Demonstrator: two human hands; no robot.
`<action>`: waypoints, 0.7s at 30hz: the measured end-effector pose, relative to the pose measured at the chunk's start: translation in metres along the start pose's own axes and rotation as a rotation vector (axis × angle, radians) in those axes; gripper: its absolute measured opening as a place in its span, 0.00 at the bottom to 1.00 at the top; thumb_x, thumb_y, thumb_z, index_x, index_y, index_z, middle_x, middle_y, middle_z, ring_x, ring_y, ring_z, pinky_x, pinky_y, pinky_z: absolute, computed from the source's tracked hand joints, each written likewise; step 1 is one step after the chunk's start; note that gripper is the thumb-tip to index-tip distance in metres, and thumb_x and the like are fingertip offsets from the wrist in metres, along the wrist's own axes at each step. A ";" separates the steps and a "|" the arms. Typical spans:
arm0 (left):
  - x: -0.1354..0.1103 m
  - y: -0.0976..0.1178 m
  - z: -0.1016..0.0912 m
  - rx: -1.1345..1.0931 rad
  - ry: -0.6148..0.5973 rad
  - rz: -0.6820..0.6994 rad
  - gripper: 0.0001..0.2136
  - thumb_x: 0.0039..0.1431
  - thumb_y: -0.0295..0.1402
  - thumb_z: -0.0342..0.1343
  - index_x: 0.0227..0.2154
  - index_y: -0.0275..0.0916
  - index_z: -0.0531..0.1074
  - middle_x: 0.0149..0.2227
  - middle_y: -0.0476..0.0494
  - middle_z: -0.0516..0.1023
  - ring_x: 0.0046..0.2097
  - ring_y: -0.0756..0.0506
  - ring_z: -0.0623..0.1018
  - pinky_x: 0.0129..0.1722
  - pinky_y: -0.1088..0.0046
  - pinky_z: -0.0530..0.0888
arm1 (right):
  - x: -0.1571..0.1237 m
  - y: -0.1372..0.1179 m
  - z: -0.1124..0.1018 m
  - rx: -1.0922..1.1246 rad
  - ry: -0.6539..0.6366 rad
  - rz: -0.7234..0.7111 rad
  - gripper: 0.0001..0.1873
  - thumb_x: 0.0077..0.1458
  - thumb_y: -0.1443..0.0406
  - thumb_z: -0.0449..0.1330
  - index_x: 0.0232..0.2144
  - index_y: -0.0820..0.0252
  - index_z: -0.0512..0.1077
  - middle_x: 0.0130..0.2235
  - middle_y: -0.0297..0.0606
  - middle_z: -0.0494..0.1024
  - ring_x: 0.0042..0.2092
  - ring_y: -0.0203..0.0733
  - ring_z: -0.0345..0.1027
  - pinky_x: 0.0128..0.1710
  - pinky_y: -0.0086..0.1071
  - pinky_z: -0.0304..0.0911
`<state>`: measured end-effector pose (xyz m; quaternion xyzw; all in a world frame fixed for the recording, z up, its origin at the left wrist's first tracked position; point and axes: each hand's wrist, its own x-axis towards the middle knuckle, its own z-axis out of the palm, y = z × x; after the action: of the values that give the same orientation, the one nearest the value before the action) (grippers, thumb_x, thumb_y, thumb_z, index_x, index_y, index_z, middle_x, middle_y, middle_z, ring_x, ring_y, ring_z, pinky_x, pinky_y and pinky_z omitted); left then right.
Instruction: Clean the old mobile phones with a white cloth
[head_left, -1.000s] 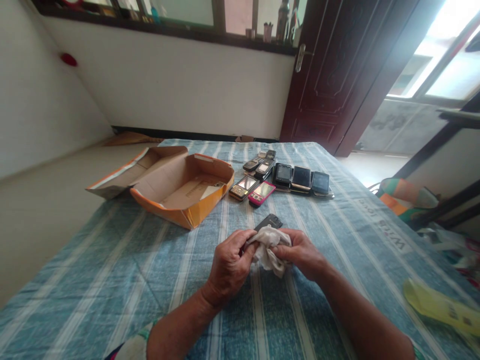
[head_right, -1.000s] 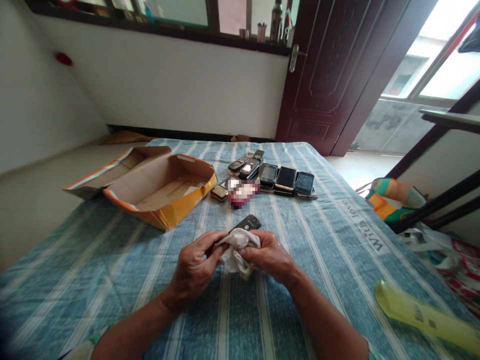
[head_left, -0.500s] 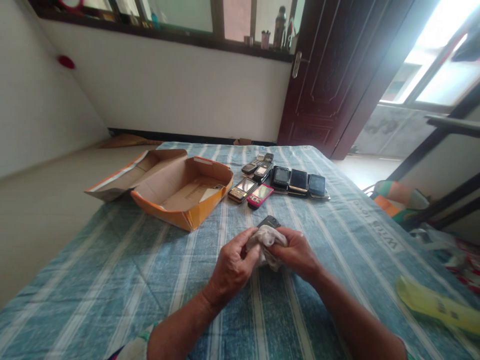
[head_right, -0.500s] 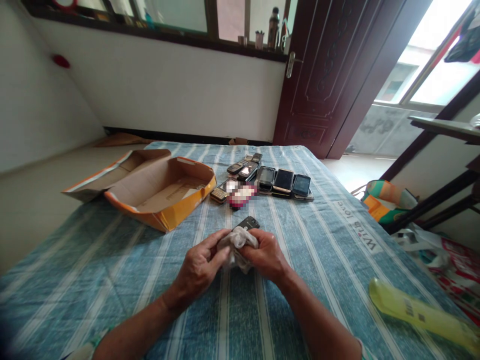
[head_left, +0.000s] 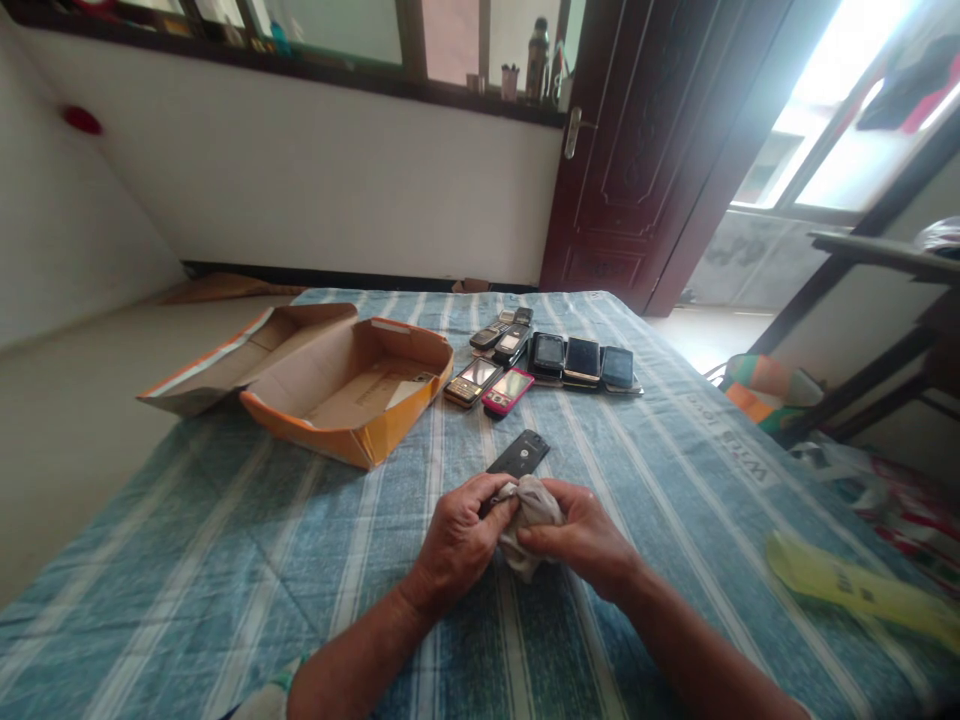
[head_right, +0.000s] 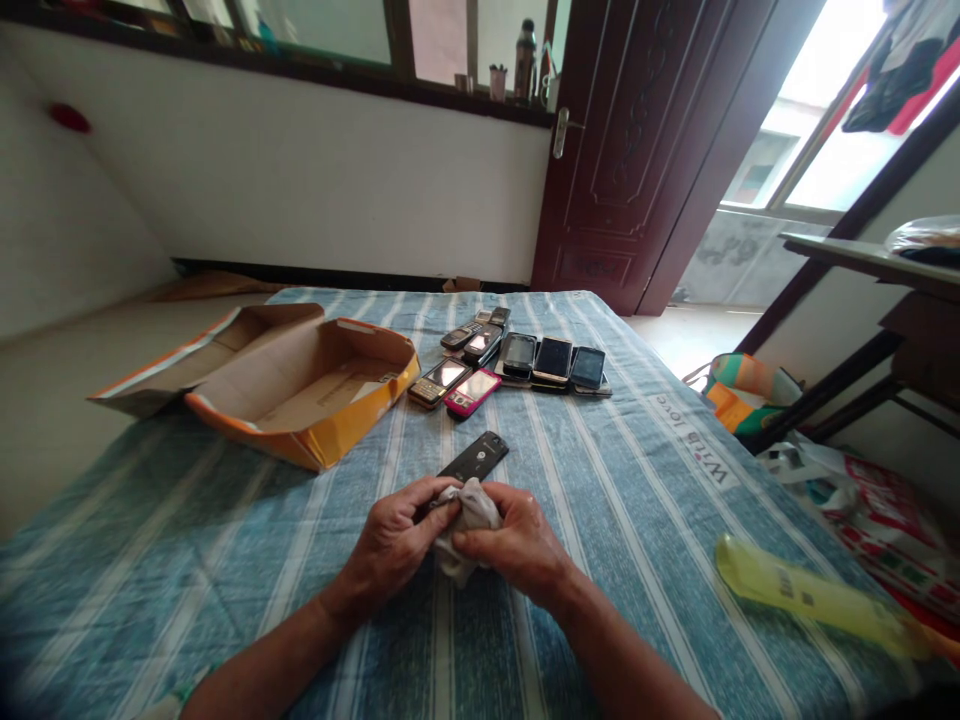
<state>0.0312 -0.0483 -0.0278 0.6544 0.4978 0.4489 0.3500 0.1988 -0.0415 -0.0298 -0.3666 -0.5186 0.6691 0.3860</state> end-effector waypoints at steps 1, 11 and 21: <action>0.000 0.001 0.001 -0.015 0.006 -0.012 0.09 0.57 0.34 0.54 0.35 0.37 0.77 0.34 0.46 0.80 0.36 0.46 0.79 0.39 0.73 0.75 | -0.002 0.001 -0.001 0.046 0.012 0.002 0.19 0.41 0.63 0.70 0.38 0.62 0.76 0.31 0.33 0.75 0.30 0.35 0.65 0.31 0.29 0.60; -0.002 0.005 0.006 -0.126 -0.106 -0.097 0.10 0.56 0.36 0.56 0.34 0.36 0.78 0.32 0.46 0.80 0.35 0.46 0.78 0.36 0.74 0.74 | -0.016 0.003 -0.018 0.208 0.225 0.056 0.17 0.41 0.57 0.71 0.28 0.64 0.77 0.25 0.33 0.75 0.25 0.32 0.63 0.26 0.26 0.56; -0.008 0.015 0.011 -0.218 -0.265 -0.208 0.17 0.45 0.32 0.62 0.40 0.36 0.77 0.35 0.46 0.80 0.35 0.45 0.78 0.35 0.74 0.75 | -0.023 0.004 -0.006 0.082 0.273 0.037 0.18 0.41 0.54 0.71 0.29 0.63 0.78 0.26 0.34 0.77 0.26 0.34 0.65 0.27 0.27 0.59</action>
<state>0.0455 -0.0597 -0.0201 0.6111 0.4608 0.3712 0.5257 0.2139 -0.0601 -0.0329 -0.4477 -0.4264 0.6408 0.4551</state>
